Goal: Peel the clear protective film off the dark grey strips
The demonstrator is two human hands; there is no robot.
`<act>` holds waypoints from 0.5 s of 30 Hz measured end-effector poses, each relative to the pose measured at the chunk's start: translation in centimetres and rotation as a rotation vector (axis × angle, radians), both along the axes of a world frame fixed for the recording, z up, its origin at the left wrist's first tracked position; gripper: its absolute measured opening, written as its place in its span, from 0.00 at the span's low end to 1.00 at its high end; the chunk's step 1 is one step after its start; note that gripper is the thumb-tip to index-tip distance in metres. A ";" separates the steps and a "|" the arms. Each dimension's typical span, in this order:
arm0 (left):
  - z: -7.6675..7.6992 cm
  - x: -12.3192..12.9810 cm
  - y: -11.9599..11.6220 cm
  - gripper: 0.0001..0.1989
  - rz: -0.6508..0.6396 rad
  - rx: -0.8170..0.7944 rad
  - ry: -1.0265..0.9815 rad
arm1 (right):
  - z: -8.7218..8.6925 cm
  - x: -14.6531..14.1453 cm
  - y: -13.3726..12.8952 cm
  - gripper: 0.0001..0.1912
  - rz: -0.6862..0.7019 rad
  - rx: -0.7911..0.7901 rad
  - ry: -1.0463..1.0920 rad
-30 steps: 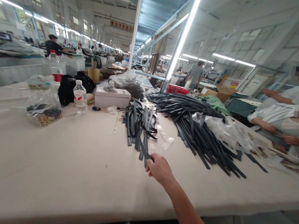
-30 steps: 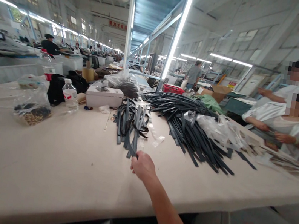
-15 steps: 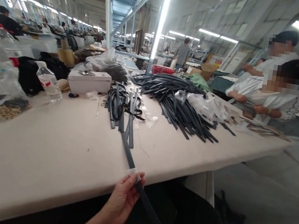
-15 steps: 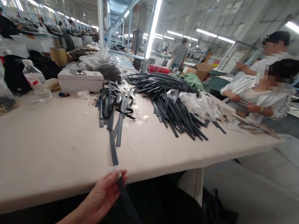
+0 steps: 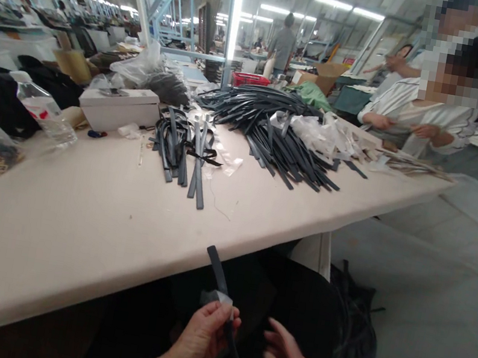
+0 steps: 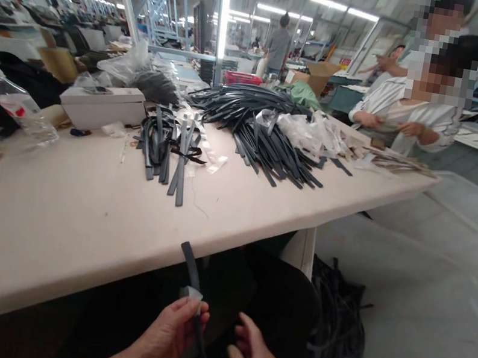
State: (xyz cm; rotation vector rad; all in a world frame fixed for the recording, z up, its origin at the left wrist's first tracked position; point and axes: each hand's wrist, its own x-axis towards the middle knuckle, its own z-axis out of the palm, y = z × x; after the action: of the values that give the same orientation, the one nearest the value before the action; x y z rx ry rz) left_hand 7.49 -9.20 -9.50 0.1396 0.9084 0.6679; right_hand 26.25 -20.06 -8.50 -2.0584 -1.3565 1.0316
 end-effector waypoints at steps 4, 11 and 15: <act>-0.4 -0.9 -0.3 0.17 -0.078 0.150 -0.031 | 0.4 -7.7 6.9 0.25 0.158 0.031 0.327; -1.7 -3.9 1.4 0.10 0.088 -0.036 0.132 | -0.2 -4.8 5.4 0.24 0.067 -0.095 0.244; -2.0 -4.1 2.3 0.10 0.148 -0.112 0.096 | 1.2 -2.9 2.2 0.25 0.042 -0.166 0.149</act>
State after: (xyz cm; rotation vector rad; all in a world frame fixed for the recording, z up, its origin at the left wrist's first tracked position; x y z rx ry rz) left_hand 3.38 -6.89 -11.53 0.0041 1.0532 0.7504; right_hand 23.32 -17.87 -7.26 -2.0303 -1.2806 1.3282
